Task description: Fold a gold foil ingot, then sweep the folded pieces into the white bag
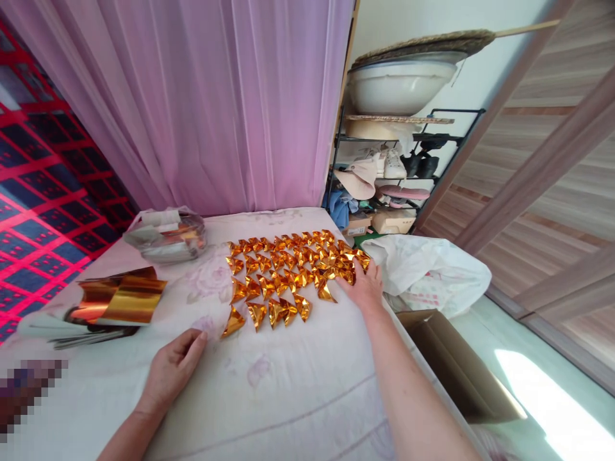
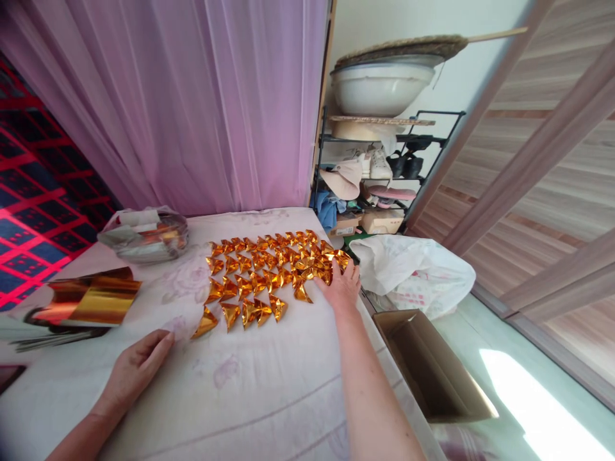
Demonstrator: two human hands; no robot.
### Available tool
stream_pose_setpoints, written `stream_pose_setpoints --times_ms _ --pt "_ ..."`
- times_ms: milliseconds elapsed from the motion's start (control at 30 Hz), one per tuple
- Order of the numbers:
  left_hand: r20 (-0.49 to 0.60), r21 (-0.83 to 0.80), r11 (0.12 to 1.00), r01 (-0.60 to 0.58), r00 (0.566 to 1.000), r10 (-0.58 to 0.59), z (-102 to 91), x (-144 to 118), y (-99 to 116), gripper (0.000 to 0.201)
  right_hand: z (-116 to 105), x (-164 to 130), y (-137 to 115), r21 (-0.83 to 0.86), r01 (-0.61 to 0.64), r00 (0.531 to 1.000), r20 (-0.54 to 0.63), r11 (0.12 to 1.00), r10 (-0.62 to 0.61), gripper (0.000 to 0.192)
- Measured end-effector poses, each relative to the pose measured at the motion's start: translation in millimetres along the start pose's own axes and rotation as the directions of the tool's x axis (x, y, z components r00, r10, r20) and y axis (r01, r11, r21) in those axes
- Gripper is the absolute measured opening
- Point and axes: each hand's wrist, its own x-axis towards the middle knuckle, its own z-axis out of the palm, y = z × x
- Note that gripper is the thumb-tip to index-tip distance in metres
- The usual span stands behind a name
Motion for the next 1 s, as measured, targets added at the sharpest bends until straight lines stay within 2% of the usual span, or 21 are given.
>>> stream_pose_setpoints --times_ms 133,267,333,400,433,500,533,600,700,733,800,867,933,1000 --pt "0.012 -0.031 1.0 0.0 1.0 0.0 -0.3 -1.0 1.0 0.044 -2.6 22.3 -3.6 0.009 -0.019 0.999 -0.031 1.0 0.02 0.077" --pt "0.017 -0.062 0.998 0.001 1.0 0.0 -0.2 -1.4 -0.3 0.043 -12.3 24.3 -16.8 0.029 -0.024 0.995 -0.095 0.999 0.027 0.07" --pt "0.019 -0.058 0.998 -0.006 1.0 0.007 0.6 -1.5 -3.2 0.043 -14.0 14.3 -29.7 0.056 0.066 0.984 -0.172 0.996 -0.055 0.063" --pt "0.02 -0.043 0.999 -0.017 1.0 0.018 2.4 -1.9 -7.7 0.042 -13.5 -5.4 -49.1 0.095 0.246 0.945 -0.244 0.965 -0.217 0.059" --pt "0.019 -0.028 0.999 -0.026 0.999 0.026 3.7 -2.1 -10.1 0.041 -13.1 -18.9 -61.3 0.112 0.369 0.907 -0.262 0.923 -0.33 0.057" --pt "0.008 0.021 0.998 -0.051 0.999 0.051 6.9 -2.3 -13.9 0.038 -13.5 -51.2 -89.1 0.142 0.601 0.79 -0.258 0.787 -0.556 0.053" --pt "-0.001 0.063 0.995 -0.083 0.997 0.084 8.5 -2.1 -15.0 0.036 -14.5 -68.7 -103.8 0.164 0.673 0.736 -0.248 0.721 -0.63 0.051" --pt "-0.006 0.171 0.963 -0.209 0.977 0.214 11.3 -1.1 -15.9 0.032 -17.4 -101.4 -132.0 0.204 0.777 0.629 -0.207 0.595 -0.749 0.048" --pt "0.054 0.276 0.863 -0.422 0.904 0.425 13.6 1.7 -17.2 0.029 -18.7 -133.1 -164.4 0.228 0.87 0.466 -0.093 0.436 -0.88 0.049" --pt "0.046 0.281 0.851 -0.444 0.892 0.45 13.9 2.6 -18.6 0.029 -17.3 -137.5 -171.5 0.22 0.881 0.441 -0.065 0.418 -0.895 0.049" --pt "-0.031 0.276 0.873 -0.403 0.904 0.427 14.1 4.0 -22.6 0.031 -12.3 -138.3 -179.8 0.203 0.887 0.427 -0.021 0.414 -0.904 0.044" --pt "-0.121 0.26 0.912 -0.317 0.926 0.356 14.0 4.7 -26.9 0.029 -6.2 -131.5 -180.4 0.187 0.874 0.458 -0.01 0.448 -0.889 0.037" --pt "-0.136 0.256 0.93 -0.265 0.942 0.306 13.9 4.9 -29.7 0.025 -1.9 -121.0 -174.2 0.169 0.863 0.487 -0.022 0.477 -0.873 0.028" --pt "-0.107 0.264 0.931 -0.254 0.951 0.29 13.8 5.0 -30.5 0.024 -0.7 -108.8 -162.5 0.152 0.866 0.487 -0.042 0.476 -0.872 0.027"
